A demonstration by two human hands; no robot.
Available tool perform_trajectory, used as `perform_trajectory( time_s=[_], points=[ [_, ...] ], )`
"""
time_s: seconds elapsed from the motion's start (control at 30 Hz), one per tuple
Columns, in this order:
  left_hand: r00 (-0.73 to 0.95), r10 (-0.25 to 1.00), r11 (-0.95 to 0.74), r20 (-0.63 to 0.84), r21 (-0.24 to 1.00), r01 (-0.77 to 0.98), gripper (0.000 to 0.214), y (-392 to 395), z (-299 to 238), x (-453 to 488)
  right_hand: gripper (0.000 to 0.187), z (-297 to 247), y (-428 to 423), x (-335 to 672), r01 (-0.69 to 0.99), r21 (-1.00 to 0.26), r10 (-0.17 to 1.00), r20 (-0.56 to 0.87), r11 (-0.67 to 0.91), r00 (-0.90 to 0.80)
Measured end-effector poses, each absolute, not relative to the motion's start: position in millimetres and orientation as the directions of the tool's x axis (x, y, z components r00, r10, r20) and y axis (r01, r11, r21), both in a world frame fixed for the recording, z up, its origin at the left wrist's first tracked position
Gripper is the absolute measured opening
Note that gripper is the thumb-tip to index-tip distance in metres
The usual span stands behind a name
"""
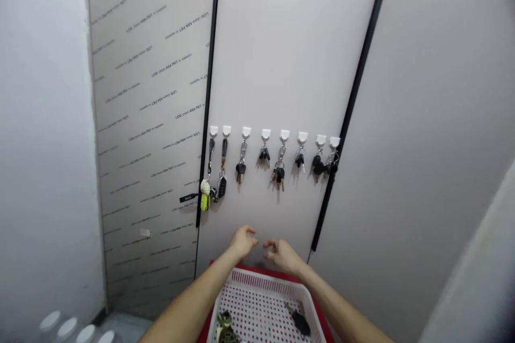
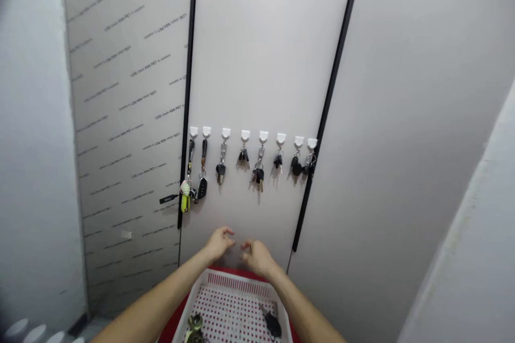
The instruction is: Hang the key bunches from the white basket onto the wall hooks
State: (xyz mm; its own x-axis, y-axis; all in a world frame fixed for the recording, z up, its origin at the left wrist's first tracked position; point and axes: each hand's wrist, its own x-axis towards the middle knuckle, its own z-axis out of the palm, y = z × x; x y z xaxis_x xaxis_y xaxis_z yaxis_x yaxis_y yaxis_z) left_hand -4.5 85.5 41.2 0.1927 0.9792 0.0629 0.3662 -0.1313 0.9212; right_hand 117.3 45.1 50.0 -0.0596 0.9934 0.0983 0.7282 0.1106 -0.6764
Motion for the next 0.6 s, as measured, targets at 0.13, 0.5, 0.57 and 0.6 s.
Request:
perform_trajectory(
  time_s=[0.13,0.5,0.57,0.6],
  points=[
    [0.218,0.940,-0.280,0.262,0.958,0.056,0.051,79,98,-21,0.054,106,43,104,0.621,-0.742,0.937,0.347,0.253,0.033],
    [0.277,0.678,-0.592,0.681,0.729,-0.343,0.073,23,214,-27,0.070,217,-7,87,0.350,-0.562,0.539,0.825,0.750,0.171],
    [0.288,0.677,-0.592,0.677,0.733,-0.334,0.073,24,212,-25,0.069,218,-6,87,0.336,-0.571,0.552,0.818,0.749,0.160],
    [0.296,0.676,-0.592,0.675,0.737,-0.327,0.073,25,211,-23,0.069,217,-5,87,0.332,-0.576,0.559,0.815,0.747,0.155]
  ],
)
